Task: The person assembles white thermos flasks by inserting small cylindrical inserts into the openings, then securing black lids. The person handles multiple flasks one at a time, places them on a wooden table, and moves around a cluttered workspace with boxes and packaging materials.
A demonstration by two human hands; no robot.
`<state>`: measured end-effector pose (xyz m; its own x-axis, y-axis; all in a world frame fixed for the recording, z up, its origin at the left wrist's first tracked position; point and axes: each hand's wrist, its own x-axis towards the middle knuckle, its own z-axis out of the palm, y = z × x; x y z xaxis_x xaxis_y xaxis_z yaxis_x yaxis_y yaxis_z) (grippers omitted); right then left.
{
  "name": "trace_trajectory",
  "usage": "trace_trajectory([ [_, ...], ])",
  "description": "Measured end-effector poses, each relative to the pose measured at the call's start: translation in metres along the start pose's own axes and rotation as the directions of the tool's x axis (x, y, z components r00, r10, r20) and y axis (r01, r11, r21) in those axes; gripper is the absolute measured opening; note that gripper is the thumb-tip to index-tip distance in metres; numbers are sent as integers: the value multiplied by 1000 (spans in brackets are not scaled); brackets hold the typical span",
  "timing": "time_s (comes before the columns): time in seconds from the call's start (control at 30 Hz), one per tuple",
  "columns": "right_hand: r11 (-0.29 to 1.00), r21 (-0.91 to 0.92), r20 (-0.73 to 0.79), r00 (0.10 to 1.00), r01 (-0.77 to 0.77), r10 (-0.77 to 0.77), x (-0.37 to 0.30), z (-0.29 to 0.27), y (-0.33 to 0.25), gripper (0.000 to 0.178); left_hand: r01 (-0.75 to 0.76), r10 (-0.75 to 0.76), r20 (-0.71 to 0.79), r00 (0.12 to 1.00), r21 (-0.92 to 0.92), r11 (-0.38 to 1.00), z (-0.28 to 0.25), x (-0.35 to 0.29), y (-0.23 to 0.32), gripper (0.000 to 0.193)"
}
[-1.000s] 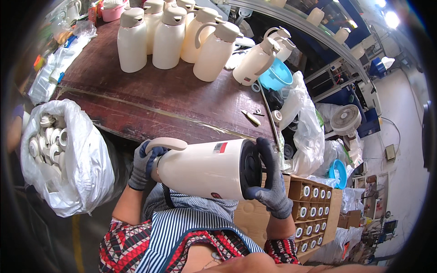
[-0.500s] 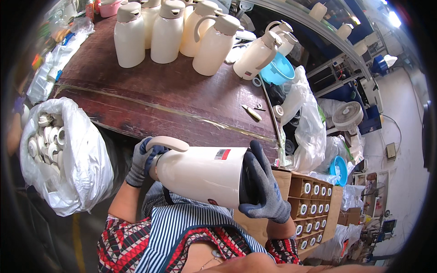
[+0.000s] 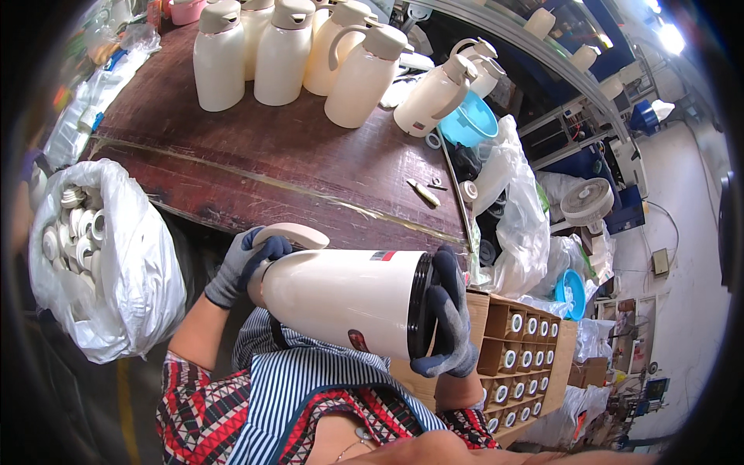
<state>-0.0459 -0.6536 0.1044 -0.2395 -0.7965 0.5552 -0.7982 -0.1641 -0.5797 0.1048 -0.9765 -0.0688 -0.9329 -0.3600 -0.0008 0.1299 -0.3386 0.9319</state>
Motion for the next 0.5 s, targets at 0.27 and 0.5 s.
trace_trajectory([
  [0.27,993,100,-11,998,62,-61,-8,-1,19,99,2,-2,-9,1000,-18,1000,9,11,31,22],
  [0.5,998,60,-90,995,-32,38,3,-12,4,92,73,-77,71,994,53,996,4,28,30,24],
])
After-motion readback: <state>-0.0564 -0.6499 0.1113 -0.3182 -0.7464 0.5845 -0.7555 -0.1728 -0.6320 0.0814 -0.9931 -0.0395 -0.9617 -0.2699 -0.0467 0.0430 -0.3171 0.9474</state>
